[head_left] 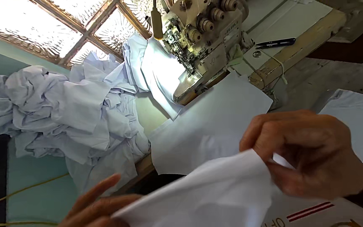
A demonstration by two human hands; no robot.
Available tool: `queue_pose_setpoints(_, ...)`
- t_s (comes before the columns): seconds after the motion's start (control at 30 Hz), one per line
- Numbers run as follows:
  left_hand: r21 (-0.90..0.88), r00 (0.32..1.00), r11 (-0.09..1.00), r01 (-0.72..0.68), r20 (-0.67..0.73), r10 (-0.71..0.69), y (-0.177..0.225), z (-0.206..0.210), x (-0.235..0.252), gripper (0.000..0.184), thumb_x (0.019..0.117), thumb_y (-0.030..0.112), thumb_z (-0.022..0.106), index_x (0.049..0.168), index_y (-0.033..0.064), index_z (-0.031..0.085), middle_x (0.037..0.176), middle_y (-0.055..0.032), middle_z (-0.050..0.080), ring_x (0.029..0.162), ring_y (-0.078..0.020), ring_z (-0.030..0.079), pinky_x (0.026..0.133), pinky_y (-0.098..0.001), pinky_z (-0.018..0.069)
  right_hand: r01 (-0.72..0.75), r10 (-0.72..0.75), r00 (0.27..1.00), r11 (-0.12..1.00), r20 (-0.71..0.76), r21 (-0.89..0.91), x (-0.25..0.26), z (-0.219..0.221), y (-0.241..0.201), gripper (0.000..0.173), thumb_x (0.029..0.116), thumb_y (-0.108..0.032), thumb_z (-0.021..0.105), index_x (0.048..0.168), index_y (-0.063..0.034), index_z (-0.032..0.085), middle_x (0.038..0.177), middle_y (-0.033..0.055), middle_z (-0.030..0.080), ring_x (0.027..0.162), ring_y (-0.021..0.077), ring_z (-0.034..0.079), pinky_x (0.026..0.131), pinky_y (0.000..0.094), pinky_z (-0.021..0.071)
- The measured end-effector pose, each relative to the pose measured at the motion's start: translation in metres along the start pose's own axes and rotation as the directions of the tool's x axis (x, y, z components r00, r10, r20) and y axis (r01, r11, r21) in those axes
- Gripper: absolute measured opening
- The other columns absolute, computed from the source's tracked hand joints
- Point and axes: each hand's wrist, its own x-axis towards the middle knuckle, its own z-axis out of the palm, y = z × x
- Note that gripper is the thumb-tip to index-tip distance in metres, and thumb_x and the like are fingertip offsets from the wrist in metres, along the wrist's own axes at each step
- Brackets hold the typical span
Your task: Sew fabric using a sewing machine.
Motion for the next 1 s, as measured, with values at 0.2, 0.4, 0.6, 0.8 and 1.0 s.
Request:
queue_pose_setpoints(0.2,0.063,0.934,0.953,0.296,-0.226,-0.276,-0.118,0.061,0.050,0.026,0.0979,0.002,0.047,0.086,-0.0022,0.069,0.098,-0.0099,0.072,0.104,-0.0185,0.068,0.099,-0.0384,0.0528,-0.291,0.198,0.952,0.820,-0.233,-0.493,0.016,0.012,0.100,0.005,0.0845,-0.008,0.066,0.083,-0.0029,0.068,0.081,0.0072,0.064,0.065,0.0125,0.058,0.055,0.0263,0.0473)
queue_pose_setpoints(0.4,0.397,0.808,0.714,0.577,-0.149,-0.570,-0.176,0.113,0.074,0.029,0.0900,-0.017,0.053,0.103,-0.0035,0.075,0.113,-0.0261,0.069,0.119,-0.0497,0.059,0.102,-0.0740,0.0339,-0.226,0.155,0.974,0.559,-0.168,-0.798,-0.004,0.016,0.184,0.007,0.0874,-0.009,0.069,0.087,-0.0034,0.074,0.118,0.0210,0.067,0.107,0.0414,0.064,0.091,0.0576,0.0486)
queue_pose_setpoints(0.6,0.116,0.927,0.923,0.367,-0.124,-0.353,-0.144,0.120,0.107,0.032,0.0922,0.004,0.063,0.123,-0.0052,0.068,0.126,-0.0203,0.068,0.120,-0.0347,0.063,0.102,-0.0512,0.0486,-0.131,0.110,0.991,0.720,-0.075,-0.682,-0.003,0.023,0.155,0.018,0.0952,-0.012,0.060,0.096,-0.0025,0.075,0.093,0.0131,0.072,0.087,0.0279,0.070,0.081,0.0461,0.0526)
queue_pose_setpoints(0.8,-0.316,0.955,0.915,0.251,-0.074,-0.287,-0.154,0.132,0.118,0.015,0.0919,0.001,0.062,0.105,-0.0010,0.069,0.101,-0.0011,0.071,0.094,-0.0011,0.066,0.088,-0.0198,0.0547,-0.305,0.303,0.950,0.831,-0.081,-0.465,-0.001,0.021,0.133,0.015,0.1008,-0.012,0.057,0.103,-0.0002,0.065,0.068,0.0039,0.059,0.056,0.0106,0.055,0.051,0.0248,0.0436)
queue_pose_setpoints(1.0,-0.239,0.843,0.888,0.393,-0.291,-0.451,-0.147,0.146,0.134,0.011,0.0988,0.006,0.062,0.095,-0.0020,0.069,0.082,0.0046,0.063,0.070,0.0093,0.055,0.066,-0.0077,0.0463,-0.698,0.706,0.698,0.708,0.123,-0.104,-0.022,0.000,0.103,0.022,0.1058,-0.019,0.054,0.108,0.0000,0.066,0.077,0.0003,0.059,0.067,-0.0006,0.051,0.063,0.0172,0.0419)
